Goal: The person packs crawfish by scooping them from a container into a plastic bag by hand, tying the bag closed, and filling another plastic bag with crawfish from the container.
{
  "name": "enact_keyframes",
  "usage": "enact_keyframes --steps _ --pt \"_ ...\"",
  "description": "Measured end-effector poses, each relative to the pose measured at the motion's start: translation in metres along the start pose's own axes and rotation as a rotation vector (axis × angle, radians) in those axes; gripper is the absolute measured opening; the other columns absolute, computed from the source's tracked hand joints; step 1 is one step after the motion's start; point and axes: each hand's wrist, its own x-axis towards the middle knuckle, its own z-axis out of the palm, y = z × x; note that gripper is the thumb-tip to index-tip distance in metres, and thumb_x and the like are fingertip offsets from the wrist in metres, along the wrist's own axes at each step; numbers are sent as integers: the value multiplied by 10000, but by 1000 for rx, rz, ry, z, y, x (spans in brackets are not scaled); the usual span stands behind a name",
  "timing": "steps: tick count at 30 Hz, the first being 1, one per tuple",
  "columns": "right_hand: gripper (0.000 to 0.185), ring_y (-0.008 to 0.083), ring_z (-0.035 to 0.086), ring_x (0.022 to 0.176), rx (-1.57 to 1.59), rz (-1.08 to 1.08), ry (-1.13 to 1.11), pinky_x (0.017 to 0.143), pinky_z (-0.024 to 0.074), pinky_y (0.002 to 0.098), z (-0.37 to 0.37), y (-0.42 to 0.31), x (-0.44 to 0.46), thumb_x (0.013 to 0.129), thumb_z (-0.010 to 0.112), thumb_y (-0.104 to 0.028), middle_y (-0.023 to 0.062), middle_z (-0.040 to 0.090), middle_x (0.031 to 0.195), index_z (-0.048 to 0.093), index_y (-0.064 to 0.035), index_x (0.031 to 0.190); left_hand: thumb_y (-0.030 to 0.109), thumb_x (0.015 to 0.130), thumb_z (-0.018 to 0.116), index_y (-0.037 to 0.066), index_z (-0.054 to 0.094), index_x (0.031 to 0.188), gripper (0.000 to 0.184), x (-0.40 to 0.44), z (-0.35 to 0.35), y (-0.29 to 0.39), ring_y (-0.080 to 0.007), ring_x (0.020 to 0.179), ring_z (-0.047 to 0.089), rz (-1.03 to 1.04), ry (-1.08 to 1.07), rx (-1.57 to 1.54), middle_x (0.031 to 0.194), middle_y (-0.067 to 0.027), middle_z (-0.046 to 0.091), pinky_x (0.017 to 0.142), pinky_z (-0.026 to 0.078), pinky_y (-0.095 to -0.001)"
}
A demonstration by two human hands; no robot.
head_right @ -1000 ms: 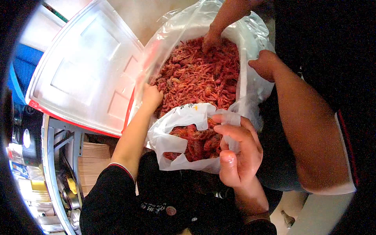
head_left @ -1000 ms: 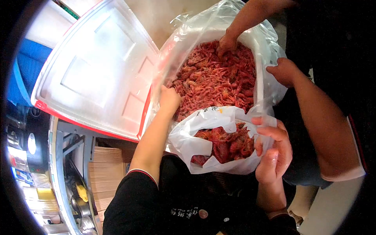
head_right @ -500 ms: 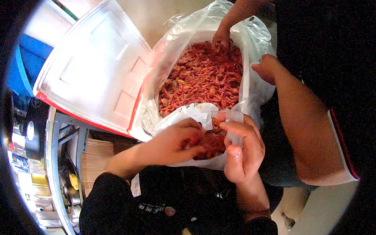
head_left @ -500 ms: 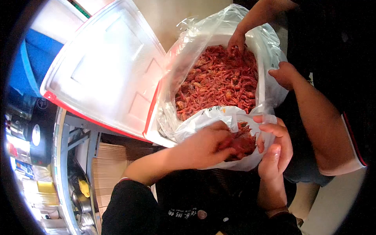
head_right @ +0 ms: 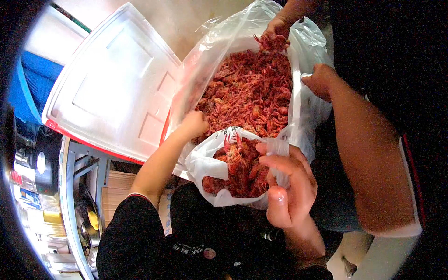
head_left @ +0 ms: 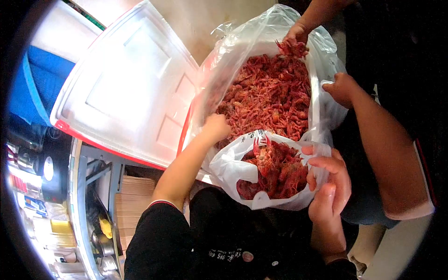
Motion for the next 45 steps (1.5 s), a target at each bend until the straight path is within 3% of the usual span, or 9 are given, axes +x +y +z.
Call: enact_keyframes --steps 6,11,21,24,27,34,40,42,45 --pt "462 308 596 842 21 34 -21 686 480 348 3 3 4 879 461 -404 232 621 971 588 38 924 41 693 567 -25 477 1208 527 -3 -10 -31 -413 1074 488 -41 632 132 1259 -294 405 931 407 -437" --pt "462 319 598 857 -24 4 -32 698 485 358 2 8 5 883 460 -405 227 621 968 589 37 930 -38 661 576 259 410 1319 740 26 -10 -32 -405 1162 439 150 189 19 1343 -212 354 986 378 -427" --pt "433 256 581 800 21 24 -53 588 460 292 2 4 7 873 484 -384 211 617 990 593 30 942 12 705 587 156 604 1094 414 18 -9 -44 -355 1010 554 424 327 92 1202 -230 474 877 435 -400" --pt "424 265 583 807 22 65 -73 609 466 298 0 1 5 871 487 -369 212 614 997 591 36 941 107 714 653 133 603 1068 359 2 -29 -32 -337 956 568 340 432 -100 1105 -194 550 832 452 -382" --pt "417 256 577 788 -3 19 -65 599 460 294 1 3 5 871 486 -359 213 614 998 589 39 941 248 834 621 75 595 924 196 5 -36 -32 -166 759 588 74 187 -979 836 -16 608 629 467 -279" --pt "406 262 580 802 21 9 -55 601 459 297 1 3 5 870 490 -343 212 613 1004 585 46 938 274 912 496 66 533 963 217 -31 -69 -2 -142 642 544 25 -254 -1832 949 -95 608 501 441 -264" --pt "410 189 532 670 -6 -46 -62 551 419 271 1 1 0 883 474 -349 204 620 987 586 42 938 246 908 522 73 548 995 196 -115 -97 70 -141 709 587 381 -512 -1241 930 -72 636 559 455 -244" --pt "423 153 503 608 32 -17 -25 539 410 261 2 0 -3 892 456 -362 197 623 984 586 38 936 215 857 587 53 552 1046 251 -139 -84 96 -238 911 567 952 -227 -879 990 -118 595 767 459 -364" --pt "559 63 392 524 19 12 -47 484 327 196 3 -6 -6 899 380 -560 178 588 1008 525 -27 981 226 755 665 11 554 1050 382 -165 -86 97 -327 1130 466 1111 173 -507 1129 -171 530 950 375 -401"
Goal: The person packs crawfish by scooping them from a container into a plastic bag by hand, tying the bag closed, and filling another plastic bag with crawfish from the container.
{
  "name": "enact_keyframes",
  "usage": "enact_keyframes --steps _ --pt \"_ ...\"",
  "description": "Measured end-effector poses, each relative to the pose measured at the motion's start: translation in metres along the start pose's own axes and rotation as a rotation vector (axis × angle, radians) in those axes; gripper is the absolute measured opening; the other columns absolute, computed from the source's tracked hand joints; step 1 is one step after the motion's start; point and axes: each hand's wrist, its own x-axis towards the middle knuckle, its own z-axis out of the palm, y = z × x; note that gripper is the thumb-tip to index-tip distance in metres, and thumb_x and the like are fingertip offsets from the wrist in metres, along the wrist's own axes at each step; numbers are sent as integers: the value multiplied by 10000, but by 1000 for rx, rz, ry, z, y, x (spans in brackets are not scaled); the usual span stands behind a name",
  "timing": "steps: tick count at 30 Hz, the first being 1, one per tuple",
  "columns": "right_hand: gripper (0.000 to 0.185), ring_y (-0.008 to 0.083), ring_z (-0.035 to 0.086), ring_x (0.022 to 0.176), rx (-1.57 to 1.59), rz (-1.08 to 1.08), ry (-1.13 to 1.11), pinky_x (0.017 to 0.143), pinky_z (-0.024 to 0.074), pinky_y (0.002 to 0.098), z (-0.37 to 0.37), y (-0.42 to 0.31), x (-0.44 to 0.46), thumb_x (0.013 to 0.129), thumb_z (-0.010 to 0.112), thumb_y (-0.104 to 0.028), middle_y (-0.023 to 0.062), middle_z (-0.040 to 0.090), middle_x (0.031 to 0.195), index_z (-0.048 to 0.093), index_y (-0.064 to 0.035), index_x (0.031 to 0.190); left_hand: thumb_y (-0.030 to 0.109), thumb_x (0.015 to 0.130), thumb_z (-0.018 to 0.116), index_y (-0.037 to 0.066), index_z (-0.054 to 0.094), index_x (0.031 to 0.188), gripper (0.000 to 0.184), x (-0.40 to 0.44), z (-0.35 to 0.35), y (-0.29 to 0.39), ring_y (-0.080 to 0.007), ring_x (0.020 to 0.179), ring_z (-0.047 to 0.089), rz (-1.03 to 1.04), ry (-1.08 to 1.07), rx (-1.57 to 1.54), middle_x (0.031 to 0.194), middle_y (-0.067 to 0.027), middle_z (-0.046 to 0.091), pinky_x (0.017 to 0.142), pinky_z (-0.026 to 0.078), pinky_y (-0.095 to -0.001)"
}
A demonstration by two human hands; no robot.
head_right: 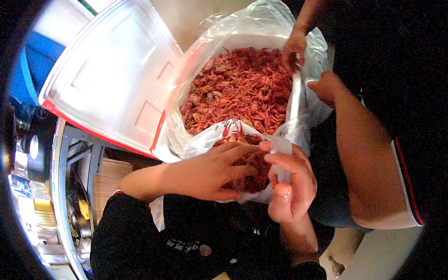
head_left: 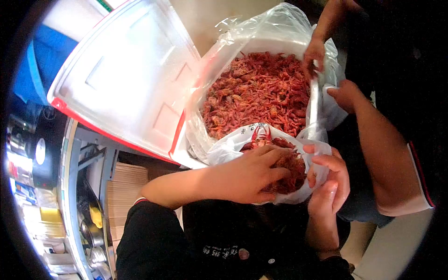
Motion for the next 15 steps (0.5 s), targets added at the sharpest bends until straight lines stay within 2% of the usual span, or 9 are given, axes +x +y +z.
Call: enact_keyframes --steps 1,3,6,7,8,9,11,12,15 --pt "560 63 393 526 23 46 16 482 324 190 1 -4 -1 894 386 -568 178 588 1006 524 -33 981 229 755 668 4 561 1044 381 -1 -11 -3 -316 1123 479 51 12 7 1140 -169 529 947 383 -389" --pt "564 62 399 521 25 3 12 457 307 173 1 6 -6 881 406 -582 182 587 1004 525 -41 991 230 752 668 3 593 998 343 -10 -28 -31 -293 1043 541 -149 121 -271 1098 -161 562 896 425 -374" --pt "555 59 395 486 42 9 55 404 271 158 0 9 -7 885 413 -573 195 585 1003 529 -43 1000 233 749 613 -4 620 909 286 -20 -29 -130 -304 853 608 -531 439 12 878 -187 616 787 476 -385" --pt "555 59 395 486 42 0 35 404 271 158 2 10 -6 885 413 -573 195 585 1003 529 -43 1000 200 744 589 7 629 912 259 -25 -26 -162 -325 863 606 -719 478 78 891 -195 618 803 473 -396" --pt "551 58 389 474 24 -9 58 404 273 159 3 10 -5 889 409 -567 200 583 998 528 -41 1002 164 765 557 35 631 965 249 -33 -21 -202 -334 943 583 -810 388 291 1024 -202 593 853 457 -409" --pt "548 58 382 462 5 -16 84 405 275 161 4 11 -4 893 405 -561 204 582 992 528 -39 1004 164 765 557 35 631 965 249 -42 -12 -230 -334 943 583 -815 404 286 1024 -202 593 853 457 -409" --pt "555 63 384 458 15 -23 67 407 277 163 5 12 -1 897 398 -556 215 573 1002 527 -28 1008 138 811 496 62 615 1032 262 -61 1 -270 -337 1045 536 -807 -149 680 1196 -184 515 913 428 -413" --pt "559 64 386 461 1 -26 74 415 283 166 6 14 1 899 394 -555 216 568 1011 526 -23 1008 63 804 459 79 582 1092 314 -66 2 -272 -338 1148 449 -718 -85 632 1245 -179 467 951 399 -411" --pt "585 65 392 473 -18 15 83 441 299 175 6 15 0 891 395 -568 216 557 1031 523 -10 1013 41 801 441 106 576 1121 354 -70 3 -275 -342 1155 445 -787 -53 490 1233 -181 468 955 394 -406"
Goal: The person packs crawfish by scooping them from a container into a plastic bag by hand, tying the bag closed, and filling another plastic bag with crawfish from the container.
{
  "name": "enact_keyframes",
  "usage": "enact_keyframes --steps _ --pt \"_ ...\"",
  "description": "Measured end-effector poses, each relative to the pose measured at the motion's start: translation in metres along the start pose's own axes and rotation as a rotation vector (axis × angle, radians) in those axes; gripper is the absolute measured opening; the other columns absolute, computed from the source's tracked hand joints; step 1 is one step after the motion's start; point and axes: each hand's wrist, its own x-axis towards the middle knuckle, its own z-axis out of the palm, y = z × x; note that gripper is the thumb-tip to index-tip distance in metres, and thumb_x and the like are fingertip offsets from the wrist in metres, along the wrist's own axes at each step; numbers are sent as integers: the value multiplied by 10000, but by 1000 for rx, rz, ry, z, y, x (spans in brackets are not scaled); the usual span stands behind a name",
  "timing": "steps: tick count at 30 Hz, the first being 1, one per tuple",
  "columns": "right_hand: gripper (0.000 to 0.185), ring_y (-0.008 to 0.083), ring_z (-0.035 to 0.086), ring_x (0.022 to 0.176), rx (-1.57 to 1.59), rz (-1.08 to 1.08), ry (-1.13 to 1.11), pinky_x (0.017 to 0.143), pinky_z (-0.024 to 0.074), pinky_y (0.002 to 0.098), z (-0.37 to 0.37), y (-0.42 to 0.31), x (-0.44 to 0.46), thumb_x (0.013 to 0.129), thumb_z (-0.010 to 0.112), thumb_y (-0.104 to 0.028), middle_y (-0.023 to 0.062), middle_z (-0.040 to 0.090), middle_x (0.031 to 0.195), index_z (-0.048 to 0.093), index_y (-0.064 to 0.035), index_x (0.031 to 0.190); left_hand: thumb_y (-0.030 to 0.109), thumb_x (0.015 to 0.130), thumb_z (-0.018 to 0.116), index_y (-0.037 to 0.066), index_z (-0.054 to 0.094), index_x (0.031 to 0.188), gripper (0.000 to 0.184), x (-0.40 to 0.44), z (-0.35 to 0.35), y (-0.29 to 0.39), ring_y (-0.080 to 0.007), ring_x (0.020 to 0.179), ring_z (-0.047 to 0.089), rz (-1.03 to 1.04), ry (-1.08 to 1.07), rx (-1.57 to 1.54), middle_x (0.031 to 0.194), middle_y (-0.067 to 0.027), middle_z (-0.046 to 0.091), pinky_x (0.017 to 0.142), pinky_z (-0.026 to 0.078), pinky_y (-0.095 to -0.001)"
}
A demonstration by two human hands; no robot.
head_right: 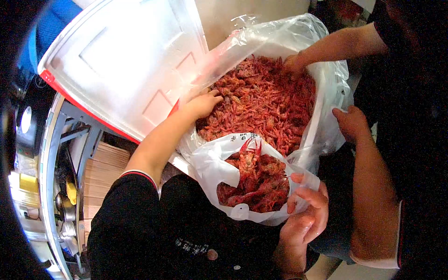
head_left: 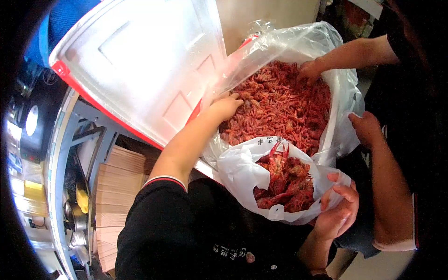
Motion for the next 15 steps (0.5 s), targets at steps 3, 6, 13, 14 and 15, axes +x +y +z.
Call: enact_keyframes --steps 3,6,13,14,15 --pt "590 64 392 478 -12 9 -7 453 301 178 0 9 0 882 408 -575 214 557 1027 525 -14 1020 62 810 446 106 583 1111 333 -14 -26 9 -346 1065 522 32 -46 92 1218 -175 476 897 436 -415" --pt "587 66 395 485 8 31 -14 448 299 174 0 9 0 876 416 -580 212 557 1024 532 -23 1019 98 844 431 89 590 1061 269 -14 -34 6 -344 999 560 45 -140 230 1148 -172 514 857 455 -419" --pt "568 89 426 507 -41 47 -64 437 324 191 -5 3 -1 893 396 -559 210 570 1006 545 -18 981 127 859 409 93 581 1018 237 -25 -28 -1 -334 916 596 -10 -50 167 1022 -173 551 777 479 -434" --pt "574 101 441 515 -54 43 -70 432 337 200 -4 2 0 897 385 -556 215 576 998 545 -9 968 127 859 409 93 581 1018 237 -23 -24 -2 -334 916 596 -5 -52 170 1022 -173 551 777 479 -434" --pt "580 113 456 523 -67 40 -76 427 350 208 -4 1 0 902 374 -552 220 583 989 545 -1 955 122 856 412 76 581 1003 229 -22 -19 -3 -336 913 598 15 -50 173 1002 -178 558 770 480 -436"
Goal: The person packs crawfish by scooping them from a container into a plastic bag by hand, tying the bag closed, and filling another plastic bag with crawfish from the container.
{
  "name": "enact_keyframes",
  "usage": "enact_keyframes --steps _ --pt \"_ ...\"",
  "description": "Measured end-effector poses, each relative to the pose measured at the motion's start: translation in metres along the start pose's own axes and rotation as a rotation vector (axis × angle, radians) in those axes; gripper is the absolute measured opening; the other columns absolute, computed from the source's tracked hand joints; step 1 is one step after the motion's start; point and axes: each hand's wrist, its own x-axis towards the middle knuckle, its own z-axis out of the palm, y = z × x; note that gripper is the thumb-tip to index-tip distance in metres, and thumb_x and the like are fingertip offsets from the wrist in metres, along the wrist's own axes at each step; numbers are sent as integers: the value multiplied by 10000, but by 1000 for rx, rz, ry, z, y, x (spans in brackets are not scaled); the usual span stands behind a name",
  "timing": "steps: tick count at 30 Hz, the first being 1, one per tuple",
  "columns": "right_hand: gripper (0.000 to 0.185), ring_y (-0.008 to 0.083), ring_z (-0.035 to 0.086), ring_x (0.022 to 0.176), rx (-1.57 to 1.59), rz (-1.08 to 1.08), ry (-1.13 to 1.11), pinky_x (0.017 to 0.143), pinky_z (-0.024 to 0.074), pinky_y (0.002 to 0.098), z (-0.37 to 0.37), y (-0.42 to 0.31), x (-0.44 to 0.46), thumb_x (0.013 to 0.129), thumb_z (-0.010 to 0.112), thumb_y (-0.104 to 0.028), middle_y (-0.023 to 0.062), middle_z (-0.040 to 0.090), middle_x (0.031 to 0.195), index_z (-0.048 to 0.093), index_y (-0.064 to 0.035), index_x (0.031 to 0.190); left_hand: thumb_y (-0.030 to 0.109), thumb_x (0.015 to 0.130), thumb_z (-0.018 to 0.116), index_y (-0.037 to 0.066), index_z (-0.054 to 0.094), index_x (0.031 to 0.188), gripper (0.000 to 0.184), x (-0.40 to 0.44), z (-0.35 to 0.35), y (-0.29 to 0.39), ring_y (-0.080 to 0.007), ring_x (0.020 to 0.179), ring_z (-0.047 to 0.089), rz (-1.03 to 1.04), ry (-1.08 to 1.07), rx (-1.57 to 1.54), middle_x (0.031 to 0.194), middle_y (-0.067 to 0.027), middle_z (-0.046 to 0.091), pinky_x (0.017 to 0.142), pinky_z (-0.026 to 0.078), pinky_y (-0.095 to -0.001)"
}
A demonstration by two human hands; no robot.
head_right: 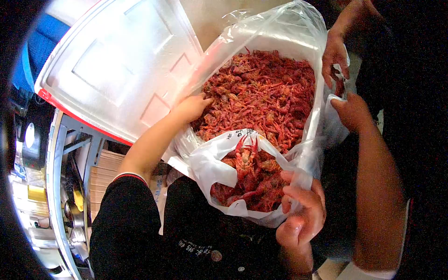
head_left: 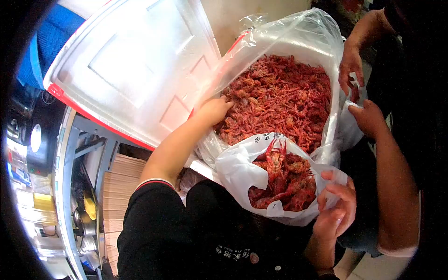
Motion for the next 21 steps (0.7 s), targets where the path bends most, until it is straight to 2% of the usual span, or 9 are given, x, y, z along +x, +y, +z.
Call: enact_keyframes --steps 5,8,10,14,17,21 --pt "568 114 456 514 28 -15 5 422 351 215 -2 -2 1 901 388 -535 225 594 979 548 7 958 87 832 429 17 586 937 201 6 -4 -2 -353 888 603 8 -84 66 944 -193 586 767 481 -434" --pt "546 115 453 513 33 -24 -5 422 351 214 -1 -3 2 908 388 -509 223 599 982 553 9 961 61 808 449 -8 590 897 181 5 -6 -4 -358 877 606 15 -9 63 929 -206 599 769 487 -423" --pt "537 113 448 508 31 -39 -2 422 349 213 -2 1 1 907 396 -501 222 601 979 555 10 959 47 793 459 -9 594 901 181 2 -14 2 -362 895 603 -32 -37 59 954 -216 602 777 489 -417" --pt "505 104 437 498 62 -68 -10 417 342 212 0 3 1 902 422 -471 221 611 966 562 12 953 39 785 462 -6 595 912 190 6 -9 1 -354 906 603 22 -94 31 960 -215 604 779 487 -416" --pt "487 95 423 486 74 -72 -11 419 340 213 0 0 2 900 434 -450 221 619 960 568 16 949 51 769 486 -3 601 908 188 10 -16 5 -353 907 602 -73 -144 31 979 -216 605 780 484 -422" --pt "482 109 454 516 63 -62 -9 437 360 220 -2 -2 3 898 436 -440 217 626 955 577 19 939 95 746 539 9 553 1018 285 4 -22 7 -362 927 591 -121 -173 -1 987 -221 603 803 474 -429"
